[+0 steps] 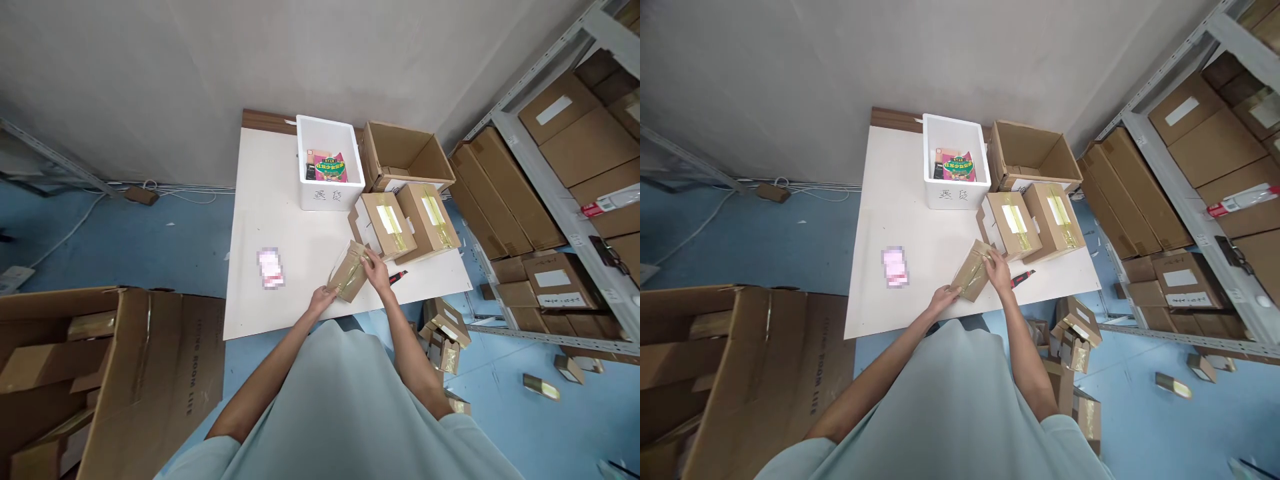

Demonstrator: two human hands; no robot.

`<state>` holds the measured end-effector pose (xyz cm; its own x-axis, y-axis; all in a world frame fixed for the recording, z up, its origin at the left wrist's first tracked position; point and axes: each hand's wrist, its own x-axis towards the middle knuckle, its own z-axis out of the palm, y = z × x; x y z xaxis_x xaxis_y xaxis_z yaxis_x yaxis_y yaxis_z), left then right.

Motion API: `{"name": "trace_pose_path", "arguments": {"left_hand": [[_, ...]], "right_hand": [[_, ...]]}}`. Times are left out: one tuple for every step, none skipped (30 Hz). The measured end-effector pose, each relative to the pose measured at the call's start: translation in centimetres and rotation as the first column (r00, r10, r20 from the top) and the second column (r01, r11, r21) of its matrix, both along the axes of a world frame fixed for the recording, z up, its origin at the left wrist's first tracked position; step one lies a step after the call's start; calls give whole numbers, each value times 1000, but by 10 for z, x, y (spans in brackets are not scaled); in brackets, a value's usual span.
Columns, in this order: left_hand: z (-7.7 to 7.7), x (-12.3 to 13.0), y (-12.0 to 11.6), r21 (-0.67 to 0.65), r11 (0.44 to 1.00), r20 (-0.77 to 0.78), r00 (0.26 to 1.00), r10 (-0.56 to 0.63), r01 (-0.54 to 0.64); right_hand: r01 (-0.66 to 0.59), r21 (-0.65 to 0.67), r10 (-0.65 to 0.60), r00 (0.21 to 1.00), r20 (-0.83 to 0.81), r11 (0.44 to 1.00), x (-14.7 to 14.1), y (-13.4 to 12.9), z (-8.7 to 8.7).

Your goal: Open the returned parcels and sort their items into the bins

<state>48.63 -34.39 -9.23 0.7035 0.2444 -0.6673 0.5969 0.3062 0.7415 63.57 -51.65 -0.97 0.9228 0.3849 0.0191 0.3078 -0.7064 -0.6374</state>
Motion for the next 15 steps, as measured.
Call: {"name": "trace_pose_path", "arguments": {"left_hand": [[3, -3, 4, 21, 1000, 1, 1000, 17, -17], [7, -8, 9, 38, 999, 2, 999, 34, -34], [11, -14, 15, 50, 998, 6, 999, 48, -48], [14, -21, 21, 58, 996, 15, 998, 60, -61], [18, -28, 27, 64, 995, 23, 997, 70, -71], [20, -36, 34, 69, 994, 33, 996, 82, -84], [22, -45, 41, 72, 992, 49, 994, 96, -99], [23, -53, 49, 76, 990, 71, 991, 111, -116], [23, -61, 56, 81, 988, 99, 987, 125, -133], [22, -69, 62, 89, 985, 127, 983, 133, -145], [19, -76, 68, 101, 984, 149, 980, 131, -147], [16, -83, 74, 121, 983, 160, 980, 116, -137], [12, -89, 78, 146, 983, 157, 983, 92, -115], [8, -94, 82, 173, 981, 143, 988, 62, -87], [3, -99, 85, 197, 979, 126, 992, 28, -53]], "right_hand": [[15, 41, -15, 1000, -12, 999, -2, -3, -1], [23, 70, -21, 1000, -18, 997, -4, -6, -1], [26, 87, -24, 999, -23, 996, -8, -10, -1], [29, 95, -26, 999, -32, 995, -12, -15, -2], [37, 100, -32, 998, -52, 994, -18, -19, -4], [46, 106, -37, 995, -88, 993, -26, -23, -6], [54, 113, -38, 989, -140, 992, -34, -26, -10], [58, 125, -32, 979, -203, 990, -43, -29, -15], [58, 142, -18, 963, -268, 988, -53, -30, -20], [51, 166, 7, 944, -331, 985, -63, -31, -27], [41, 193, 38, 920, -389, 980, -72, -30, -33], [32, 222, 71, 895, -440, 975, -81, -30, -40], [29, 247, 97, 870, -484, 968, -89, -29, -47], [35, 269, 115, 845, -522, 963, -96, -29, -54], [48, 286, 125, 823, -555, 957, -101, -30, -60]]}}
